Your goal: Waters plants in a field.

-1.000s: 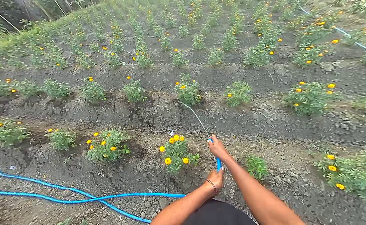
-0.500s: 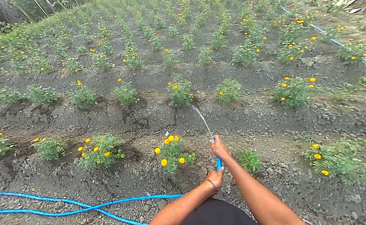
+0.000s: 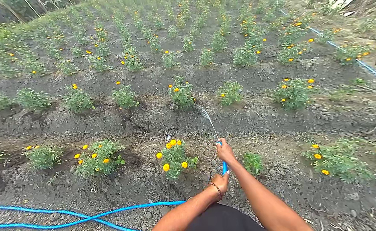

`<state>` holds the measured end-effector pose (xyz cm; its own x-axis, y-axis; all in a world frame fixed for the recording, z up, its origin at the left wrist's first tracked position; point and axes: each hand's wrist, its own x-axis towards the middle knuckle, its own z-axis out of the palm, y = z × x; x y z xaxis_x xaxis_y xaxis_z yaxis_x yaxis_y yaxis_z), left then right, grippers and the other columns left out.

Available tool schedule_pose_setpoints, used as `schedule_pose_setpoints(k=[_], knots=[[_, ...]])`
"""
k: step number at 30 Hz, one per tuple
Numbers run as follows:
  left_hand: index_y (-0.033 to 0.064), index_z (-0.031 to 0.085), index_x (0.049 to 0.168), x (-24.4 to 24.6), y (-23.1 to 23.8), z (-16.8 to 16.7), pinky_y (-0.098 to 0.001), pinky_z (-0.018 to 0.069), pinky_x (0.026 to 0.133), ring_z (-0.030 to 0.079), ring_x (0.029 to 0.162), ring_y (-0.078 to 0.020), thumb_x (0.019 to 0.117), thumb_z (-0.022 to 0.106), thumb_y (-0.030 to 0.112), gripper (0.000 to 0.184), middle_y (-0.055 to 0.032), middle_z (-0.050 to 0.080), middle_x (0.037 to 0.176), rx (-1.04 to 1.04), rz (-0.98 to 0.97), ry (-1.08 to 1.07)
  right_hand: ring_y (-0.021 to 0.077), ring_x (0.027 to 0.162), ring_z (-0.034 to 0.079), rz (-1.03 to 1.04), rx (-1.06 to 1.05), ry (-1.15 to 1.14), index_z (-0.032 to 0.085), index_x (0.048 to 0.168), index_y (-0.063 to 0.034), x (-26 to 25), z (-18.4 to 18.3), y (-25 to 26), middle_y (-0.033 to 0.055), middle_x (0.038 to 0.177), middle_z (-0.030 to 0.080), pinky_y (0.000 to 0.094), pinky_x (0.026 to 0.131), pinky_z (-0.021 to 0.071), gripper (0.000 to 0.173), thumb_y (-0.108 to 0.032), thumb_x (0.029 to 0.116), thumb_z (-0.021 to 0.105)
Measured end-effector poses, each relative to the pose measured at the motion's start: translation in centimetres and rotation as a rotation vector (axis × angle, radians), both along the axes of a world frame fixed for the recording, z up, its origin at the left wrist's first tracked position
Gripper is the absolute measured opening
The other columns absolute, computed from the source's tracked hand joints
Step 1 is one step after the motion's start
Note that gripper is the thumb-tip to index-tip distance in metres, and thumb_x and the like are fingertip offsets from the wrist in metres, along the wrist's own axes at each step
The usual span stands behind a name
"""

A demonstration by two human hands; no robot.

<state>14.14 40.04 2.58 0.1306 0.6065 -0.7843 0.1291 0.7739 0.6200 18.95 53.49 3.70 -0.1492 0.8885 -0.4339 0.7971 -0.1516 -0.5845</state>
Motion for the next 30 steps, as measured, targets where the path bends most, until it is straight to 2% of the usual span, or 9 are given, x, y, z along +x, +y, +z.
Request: schedule_pose_setpoints(k=[13,20,30], knots=[[0.0065,0.054,0.096,-0.12,0.14,-0.04,-0.0300,0.0426,0.052,0.044,0.051,-0.0136,0.1103,0.023,0.057,0.060,-0.0007,0.045,0.067,0.010,-0.023,-0.012,0.0394,0.108,0.068,0.031,0.021,-0.013,0.047,0.145,-0.0072,-0.12,0.48,-0.03,0.0245,0.116,0.068,0.0549,0.095,0.0516,0.037,-0.020,0.1117,0.040],[0.0077,0.052,0.092,-0.33,0.27,0.01,-0.0283,0.0405,0.047,0.042,0.047,-0.0131,0.1103,0.025,0.056,0.058,-0.0002,0.044,0.064,0.008,0.002,-0.021,0.0397,0.107,0.068,0.029,0.021,-0.006,0.046,0.146,-0.0077,-0.38,0.22,0.19,0.0241,0.115,0.068,0.0548,0.094,0.0520,0.037,-0.021,0.1118,0.040],[0.0071,0.053,0.097,-0.48,0.41,-0.29,-0.0299,0.0418,0.050,0.044,0.050,-0.0138,0.1098,0.024,0.058,0.060,-0.0008,0.045,0.067,0.008,-0.018,-0.015,0.0396,0.108,0.068,0.033,0.001,-0.024,0.047,0.145,-0.0069,-0.43,-0.11,0.40,0.0246,0.116,0.068,0.0554,0.095,0.0518,0.036,-0.020,0.1115,0.041]])
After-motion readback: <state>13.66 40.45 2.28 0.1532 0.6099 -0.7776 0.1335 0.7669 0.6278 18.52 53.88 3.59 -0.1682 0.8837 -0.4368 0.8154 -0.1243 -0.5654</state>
